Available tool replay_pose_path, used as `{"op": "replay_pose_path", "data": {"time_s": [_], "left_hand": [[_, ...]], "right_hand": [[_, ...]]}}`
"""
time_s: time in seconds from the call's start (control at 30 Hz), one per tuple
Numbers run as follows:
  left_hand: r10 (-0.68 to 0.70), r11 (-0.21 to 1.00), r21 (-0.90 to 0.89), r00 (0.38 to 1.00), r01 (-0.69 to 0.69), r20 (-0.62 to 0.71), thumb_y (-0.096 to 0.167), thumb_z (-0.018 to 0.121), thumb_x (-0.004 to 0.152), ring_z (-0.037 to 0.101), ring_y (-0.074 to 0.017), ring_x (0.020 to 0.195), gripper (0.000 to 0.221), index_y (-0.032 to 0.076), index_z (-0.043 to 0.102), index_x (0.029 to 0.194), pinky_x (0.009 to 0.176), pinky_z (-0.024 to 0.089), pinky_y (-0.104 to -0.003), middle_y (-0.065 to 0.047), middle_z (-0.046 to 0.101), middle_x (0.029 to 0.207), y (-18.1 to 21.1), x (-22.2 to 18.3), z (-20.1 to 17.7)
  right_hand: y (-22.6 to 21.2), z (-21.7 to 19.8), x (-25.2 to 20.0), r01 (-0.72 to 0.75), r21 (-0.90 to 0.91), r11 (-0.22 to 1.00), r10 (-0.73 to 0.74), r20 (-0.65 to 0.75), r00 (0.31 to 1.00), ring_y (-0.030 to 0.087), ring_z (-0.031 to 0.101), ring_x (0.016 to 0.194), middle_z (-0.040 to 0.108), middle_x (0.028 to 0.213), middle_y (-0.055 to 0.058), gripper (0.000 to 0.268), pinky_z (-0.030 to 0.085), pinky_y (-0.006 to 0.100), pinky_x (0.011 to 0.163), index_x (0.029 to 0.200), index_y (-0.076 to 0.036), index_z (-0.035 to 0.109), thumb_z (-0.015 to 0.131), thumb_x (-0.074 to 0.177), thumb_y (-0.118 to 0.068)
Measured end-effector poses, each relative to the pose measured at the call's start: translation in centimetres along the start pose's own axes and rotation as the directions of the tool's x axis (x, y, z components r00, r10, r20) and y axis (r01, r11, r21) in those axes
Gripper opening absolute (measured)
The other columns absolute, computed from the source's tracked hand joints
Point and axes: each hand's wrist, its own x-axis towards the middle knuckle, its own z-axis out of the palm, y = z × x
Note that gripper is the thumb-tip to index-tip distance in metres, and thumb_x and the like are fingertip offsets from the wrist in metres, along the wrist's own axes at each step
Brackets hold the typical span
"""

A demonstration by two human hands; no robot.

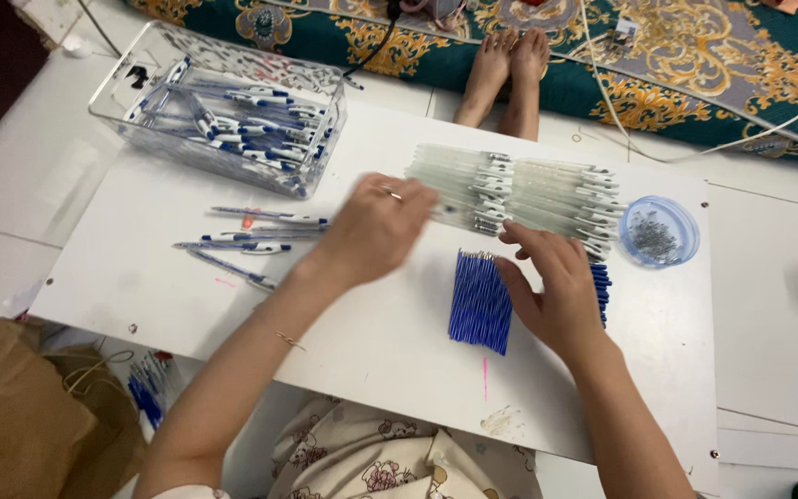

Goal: The person inserts ink refills into clear pen barrels and attaches the blue caps by hand.

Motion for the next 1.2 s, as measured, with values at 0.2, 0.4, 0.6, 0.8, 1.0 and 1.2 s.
{"op": "replay_pose_path", "data": {"time_s": [0.2, 0.4, 0.6, 0.8, 1.0, 1.2], "left_hand": [[0.248, 0.949, -0.168, 0.96, -0.268, -0.127, 0.018, 0.053, 0.106, 0.07, -0.0256, 0.068, 0.003, 0.019, 0.056, 0.107, 0.063, 0.055, -0.036, 0.004, 0.06, 0.092, 4.0, 3.7, -0.2], [0.124, 0.896, -0.417, 0.988, -0.153, -0.096, 0.022, 0.058, 0.104, 0.074, -0.0219, 0.079, 0.007, 0.018, 0.063, 0.106, 0.065, 0.058, -0.032, 0.003, 0.07, 0.089, 4.1, 1.9, 1.3], [0.133, 0.916, -0.357, 0.978, -0.182, -0.158, 0.016, 0.066, 0.099, 0.072, -0.0184, 0.07, 0.001, 0.015, 0.066, 0.099, 0.057, 0.056, -0.028, 0.004, 0.07, 0.082, 4.6, 1.3, 1.1], [0.136, 0.932, -0.311, 0.974, -0.188, -0.18, 0.02, 0.063, 0.102, 0.067, -0.0097, 0.066, 0.004, 0.019, 0.067, 0.103, 0.054, 0.051, -0.02, 0.004, 0.07, 0.081, 5.6, 1.8, 0.6], [0.187, 0.976, -0.08, 0.969, -0.202, -0.159, 0.01, 0.061, 0.101, 0.066, -0.013, 0.062, 0.021, 0.022, 0.07, 0.115, 0.05, 0.052, -0.026, 0.004, 0.065, 0.084, 4.2, 2.3, -0.3], [0.218, 0.974, 0.11, 0.96, -0.2, -0.177, 0.008, 0.055, 0.101, 0.058, -0.011, 0.059, 0.032, 0.028, 0.07, 0.122, 0.05, 0.046, -0.024, 0.006, 0.06, 0.089, 1.7, 0.8, 2.0]], "right_hand": [[0.1, -0.7, -0.1, 0.075, 0.107, 0.992, -0.04, -0.295, 0.955, 0.026, 0.066, 0.062, 0.077, 0.084, 0.005, 0.009, 0.05, 0.035, 0.069, 0.097, -0.004, 0.079, 0.079, 0.09, -0.001], [0.4, 0.0, -0.6, 0.013, 0.152, 0.988, 0.025, -0.243, 0.97, 0.021, 0.068, 0.062, 0.078, 0.081, 0.001, 0.007, 0.051, 0.034, 0.07, 0.093, -0.008, 0.08, 0.08, 0.087, -0.004], [-0.2, 1.7, -0.9, 0.002, 0.097, 0.995, 0.022, -0.247, 0.969, 0.021, 0.061, 0.056, 0.071, 0.071, 0.001, 0.001, 0.048, 0.034, 0.063, 0.091, -0.008, 0.076, 0.076, 0.092, -0.008], [0.3, 2.2, -1.5, -0.045, 0.089, 0.995, 0.061, -0.188, 0.98, 0.023, 0.053, 0.05, 0.057, 0.06, 0.0, 0.022, 0.045, 0.033, 0.058, 0.08, -0.012, 0.069, 0.066, 0.102, -0.013], [1.2, -1.2, -0.1, -0.169, 0.252, 0.953, 0.196, -0.087, 0.977, 0.025, 0.067, 0.059, 0.07, 0.069, 0.007, 0.006, 0.053, 0.033, 0.062, 0.091, -0.005, 0.074, 0.073, 0.091, 0.0], [3.3, -5.3, -0.3, -0.284, 0.464, 0.839, 0.31, 0.023, 0.951, 0.018, 0.067, 0.068, 0.072, 0.076, 0.012, 0.013, 0.058, 0.036, 0.072, 0.089, 0.001, 0.073, 0.079, 0.082, 0.01]]}}
